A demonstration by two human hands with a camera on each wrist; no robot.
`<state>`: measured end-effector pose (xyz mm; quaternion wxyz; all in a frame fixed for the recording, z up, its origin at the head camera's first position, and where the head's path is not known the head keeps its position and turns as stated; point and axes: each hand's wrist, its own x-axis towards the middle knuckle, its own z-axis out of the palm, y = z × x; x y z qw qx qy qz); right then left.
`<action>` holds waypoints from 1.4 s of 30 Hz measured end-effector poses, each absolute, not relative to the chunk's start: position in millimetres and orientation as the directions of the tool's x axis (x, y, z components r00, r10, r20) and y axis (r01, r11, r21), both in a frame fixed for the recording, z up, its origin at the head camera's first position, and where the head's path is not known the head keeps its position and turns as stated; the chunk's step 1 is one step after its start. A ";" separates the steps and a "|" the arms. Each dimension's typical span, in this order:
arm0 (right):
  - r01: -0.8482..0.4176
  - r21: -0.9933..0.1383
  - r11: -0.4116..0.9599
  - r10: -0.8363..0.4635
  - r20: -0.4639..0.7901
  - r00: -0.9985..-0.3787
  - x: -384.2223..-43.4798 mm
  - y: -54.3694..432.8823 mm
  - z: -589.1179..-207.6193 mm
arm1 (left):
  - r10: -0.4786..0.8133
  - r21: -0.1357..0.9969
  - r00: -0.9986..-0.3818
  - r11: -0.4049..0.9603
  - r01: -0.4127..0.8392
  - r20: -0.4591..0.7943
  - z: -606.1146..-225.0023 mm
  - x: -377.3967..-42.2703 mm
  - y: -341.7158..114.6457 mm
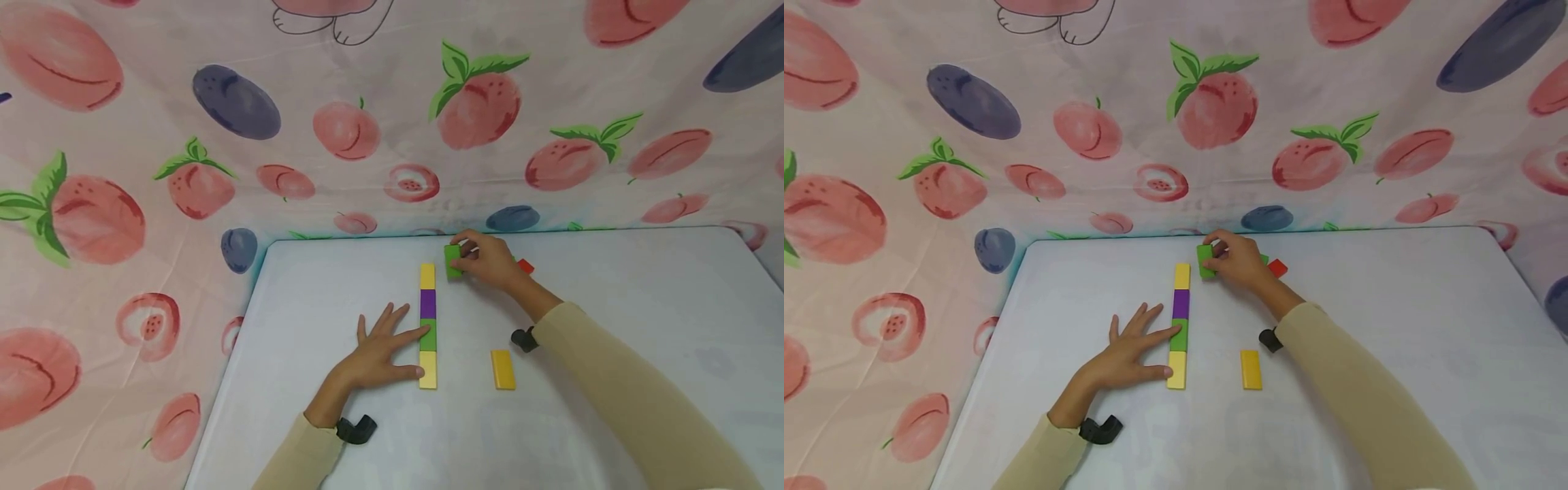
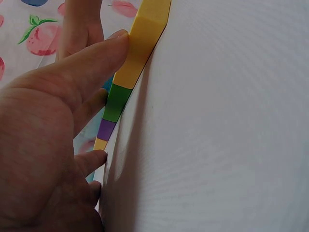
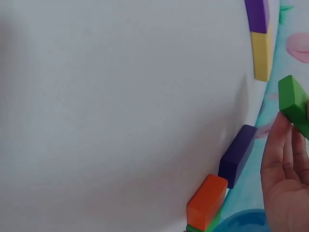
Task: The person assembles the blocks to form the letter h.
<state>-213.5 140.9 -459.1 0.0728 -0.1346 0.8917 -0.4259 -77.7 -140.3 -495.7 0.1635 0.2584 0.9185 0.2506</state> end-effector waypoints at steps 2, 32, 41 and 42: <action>-0.148 -0.803 0.578 -0.296 -0.037 -0.954 -211.2 142.8 -456.5 | 0.556 0.545 -0.813 0.741 0.392 -0.172 -495.7 -77.6 -140.5; 0.054 -0.896 0.441 -0.270 -0.190 -0.944 -162.4 193.6 -424.3 | 0.547 0.549 -0.817 0.746 0.378 -0.181 -495.1 -76.7 -139.9; 0.108 -0.888 0.447 -0.255 -0.243 -0.936 -147.9 212.0 -428.0 | 0.544 0.550 -0.820 0.746 0.375 -0.179 -497.1 -76.9 -139.3; 0.110 -0.884 0.454 -0.259 -0.249 -0.933 -146.9 213.9 -429.1 | 0.544 0.550 -0.819 0.747 0.374 -0.181 -497.4 -77.0 -139.3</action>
